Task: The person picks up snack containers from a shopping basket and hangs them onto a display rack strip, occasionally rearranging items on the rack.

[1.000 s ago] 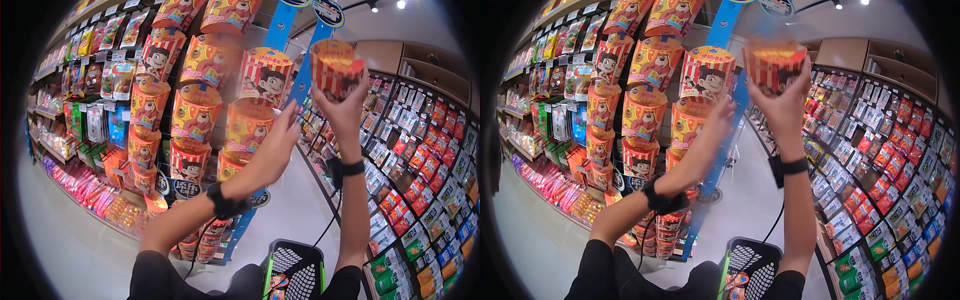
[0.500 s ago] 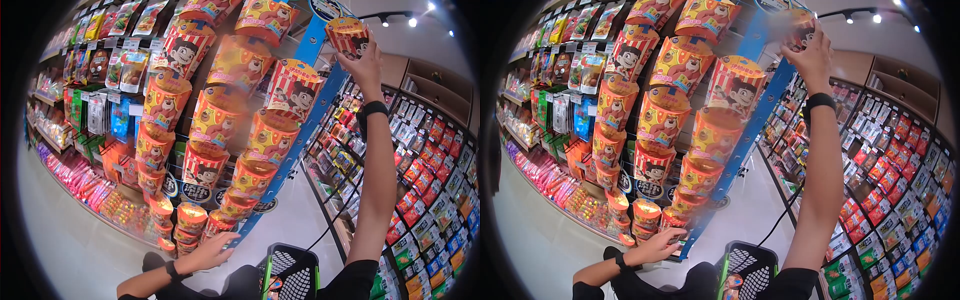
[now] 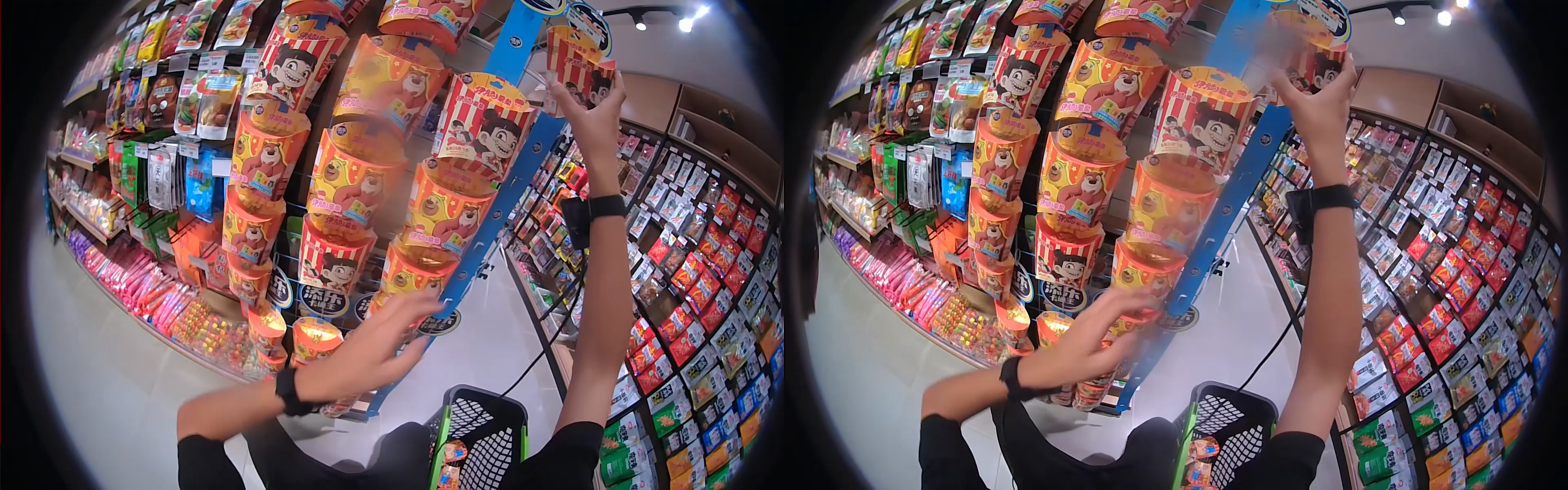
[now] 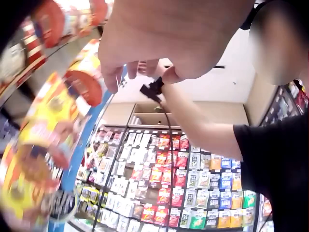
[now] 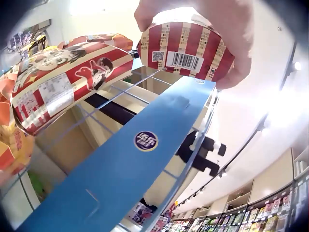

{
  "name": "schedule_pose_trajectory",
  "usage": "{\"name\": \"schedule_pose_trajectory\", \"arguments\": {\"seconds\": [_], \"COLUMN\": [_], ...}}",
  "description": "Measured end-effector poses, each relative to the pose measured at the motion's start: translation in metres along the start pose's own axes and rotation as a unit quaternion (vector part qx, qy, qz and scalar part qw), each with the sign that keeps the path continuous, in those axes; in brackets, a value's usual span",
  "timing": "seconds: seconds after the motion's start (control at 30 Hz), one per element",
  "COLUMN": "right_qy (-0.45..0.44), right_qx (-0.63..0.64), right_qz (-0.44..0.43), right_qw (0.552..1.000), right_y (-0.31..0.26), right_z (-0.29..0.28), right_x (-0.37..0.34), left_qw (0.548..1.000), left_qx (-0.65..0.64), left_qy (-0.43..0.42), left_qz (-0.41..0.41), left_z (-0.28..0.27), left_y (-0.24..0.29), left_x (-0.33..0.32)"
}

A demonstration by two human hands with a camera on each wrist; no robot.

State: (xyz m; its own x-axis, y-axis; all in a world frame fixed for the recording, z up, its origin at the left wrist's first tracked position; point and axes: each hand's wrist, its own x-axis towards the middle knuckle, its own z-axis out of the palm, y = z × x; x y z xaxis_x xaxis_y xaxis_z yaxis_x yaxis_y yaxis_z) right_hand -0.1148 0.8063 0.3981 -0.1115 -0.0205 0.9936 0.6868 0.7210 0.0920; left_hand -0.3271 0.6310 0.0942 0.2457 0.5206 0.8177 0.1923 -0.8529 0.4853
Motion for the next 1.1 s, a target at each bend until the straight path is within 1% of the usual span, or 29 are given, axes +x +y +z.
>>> {"name": "schedule_pose_trajectory", "arguments": {"seconds": [0.03,0.1,0.13,0.17,0.23,0.33,0.37,0.47,0.5,0.6,0.63,0.67,0.73,0.87,0.93,1.03,1.07,1.1], "right_qy": [0.001,0.001,0.009,0.017,0.021,0.007,0.004,0.016,0.02,0.006,0.01,0.008,0.002,0.009,0.018,0.008,0.007,0.007], "right_qx": [0.006,0.025,0.032,0.039,0.07,0.077,0.063,0.097,0.1,0.105,0.077,0.079,0.081,0.089,0.071,0.044,0.062,0.08], "right_qz": [0.009,0.023,0.02,0.017,0.01,0.012,0.012,0.015,0.012,0.04,0.022,0.027,0.038,0.017,0.001,0.01,0.01,0.011], "right_qw": [1.0,0.999,0.999,0.999,0.997,0.997,0.998,0.995,0.995,0.994,0.997,0.997,0.996,0.996,0.997,0.999,0.998,0.997], "right_y": [-0.002,-0.01,-0.009,-0.008,-0.003,-0.005,-0.007,-0.008,-0.005,-0.007,-0.001,-0.003,-0.01,-0.006,-0.005,-0.008,-0.01,-0.012], "right_z": [0.002,0.001,-0.001,-0.002,-0.007,-0.02,-0.025,-0.037,-0.039,-0.05,-0.052,-0.057,-0.067,-0.078,-0.081,-0.086,-0.088,-0.089], "right_x": [-0.005,-0.012,-0.014,-0.015,-0.017,-0.021,-0.023,-0.027,-0.028,-0.034,-0.034,-0.034,-0.034,-0.027,-0.025,-0.026,-0.027,-0.028], "left_qw": [0.997,0.988,0.946,0.935,0.906,0.89,0.898,0.904,0.899,0.883,0.875,0.868,0.861,0.854,0.862,0.87,0.872,0.871], "left_qx": [0.036,0.084,0.228,0.259,0.312,0.374,0.366,0.362,0.376,0.42,0.438,0.455,0.467,0.475,0.46,0.436,0.427,0.439], "left_qy": [0.004,0.058,0.119,0.17,0.247,0.255,0.242,0.228,0.224,0.211,0.205,0.199,0.2,0.209,0.215,0.231,0.238,0.22], "left_qz": [0.061,0.12,0.198,0.171,0.145,0.058,0.025,0.015,0.011,-0.006,-0.016,-0.025,-0.004,0.017,0.014,0.021,0.023,0.023], "left_z": [-0.001,-0.006,-0.011,-0.009,-0.008,-0.007,-0.008,-0.005,-0.005,-0.004,-0.005,-0.005,-0.011,-0.012,-0.014,-0.015,-0.015,-0.016], "left_y": [0.008,0.012,0.011,0.008,-0.006,-0.017,-0.017,-0.021,-0.022,-0.021,-0.019,-0.016,-0.02,-0.022,-0.022,-0.021,-0.02,-0.018], "left_x": [0.03,0.088,0.121,0.145,0.181,0.211,0.213,0.22,0.222,0.224,0.225,0.226,0.229,0.235,0.24,0.25,0.25,0.249]}}
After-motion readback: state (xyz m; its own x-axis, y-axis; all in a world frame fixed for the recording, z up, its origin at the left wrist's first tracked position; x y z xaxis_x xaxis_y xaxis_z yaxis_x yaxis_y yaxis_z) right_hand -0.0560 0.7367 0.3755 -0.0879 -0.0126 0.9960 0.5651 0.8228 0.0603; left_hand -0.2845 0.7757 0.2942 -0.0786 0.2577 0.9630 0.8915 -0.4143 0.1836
